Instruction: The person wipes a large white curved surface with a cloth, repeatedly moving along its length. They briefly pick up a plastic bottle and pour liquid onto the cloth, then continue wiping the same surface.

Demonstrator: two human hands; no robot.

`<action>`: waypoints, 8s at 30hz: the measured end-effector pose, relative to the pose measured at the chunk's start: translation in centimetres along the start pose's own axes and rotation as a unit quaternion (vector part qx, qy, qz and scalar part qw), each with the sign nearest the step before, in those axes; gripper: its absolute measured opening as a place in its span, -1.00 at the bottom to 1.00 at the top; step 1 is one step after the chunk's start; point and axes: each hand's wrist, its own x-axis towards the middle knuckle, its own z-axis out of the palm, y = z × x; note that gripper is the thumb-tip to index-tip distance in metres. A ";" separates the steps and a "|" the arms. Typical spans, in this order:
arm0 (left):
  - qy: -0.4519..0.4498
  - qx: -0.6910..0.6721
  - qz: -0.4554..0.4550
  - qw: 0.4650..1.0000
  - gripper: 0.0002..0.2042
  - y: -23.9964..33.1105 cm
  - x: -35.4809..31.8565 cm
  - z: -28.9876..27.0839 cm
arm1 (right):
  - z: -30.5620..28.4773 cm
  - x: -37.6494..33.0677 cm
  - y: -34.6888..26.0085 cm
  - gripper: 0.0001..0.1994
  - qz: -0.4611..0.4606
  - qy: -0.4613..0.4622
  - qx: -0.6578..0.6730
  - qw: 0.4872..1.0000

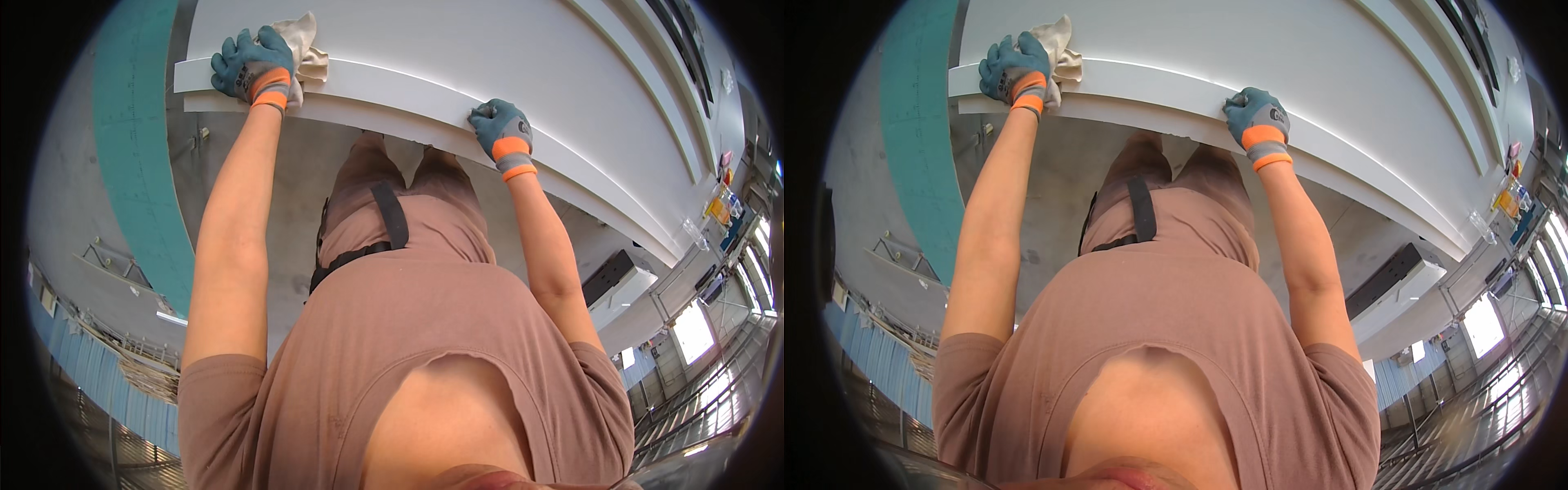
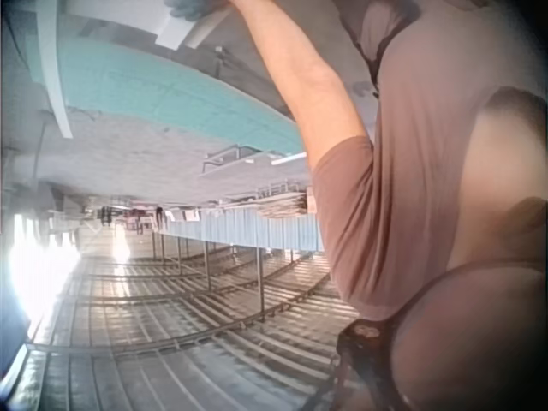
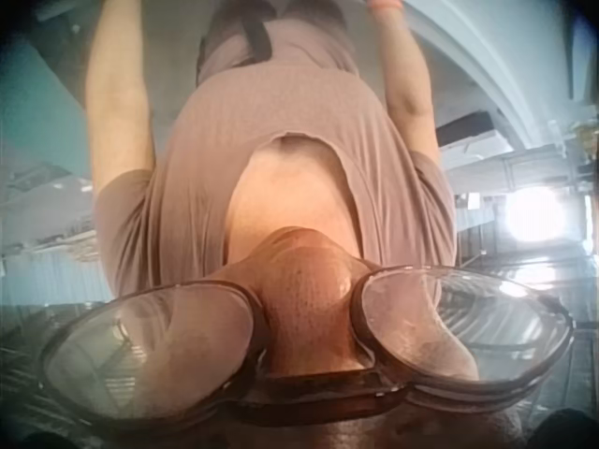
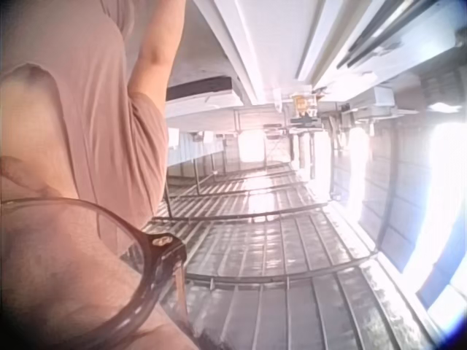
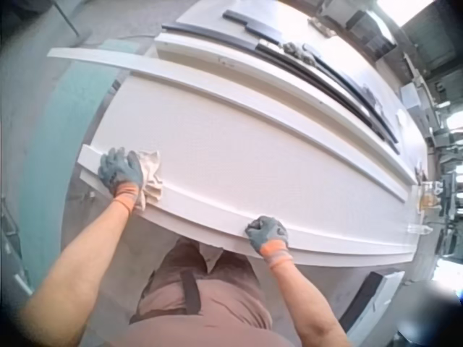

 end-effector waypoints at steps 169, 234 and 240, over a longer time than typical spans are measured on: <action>0.024 -0.058 0.004 0.998 -0.66 1.3 -2.2 -3.1 | 4.2 0.7 -14.8 -0.79 -0.045 -0.069 -0.018 0.996; 0.020 -0.004 0.016 1.000 -0.52 0.3 -0.2 -1.1 | 4.5 -5.1 -12.9 -0.77 -0.214 -0.123 0.472 0.846; 0.019 -0.017 0.009 1.000 -0.53 -0.3 0.0 0.3 | 0.8 -7.4 -9.8 -0.64 -0.212 -0.114 0.091 0.966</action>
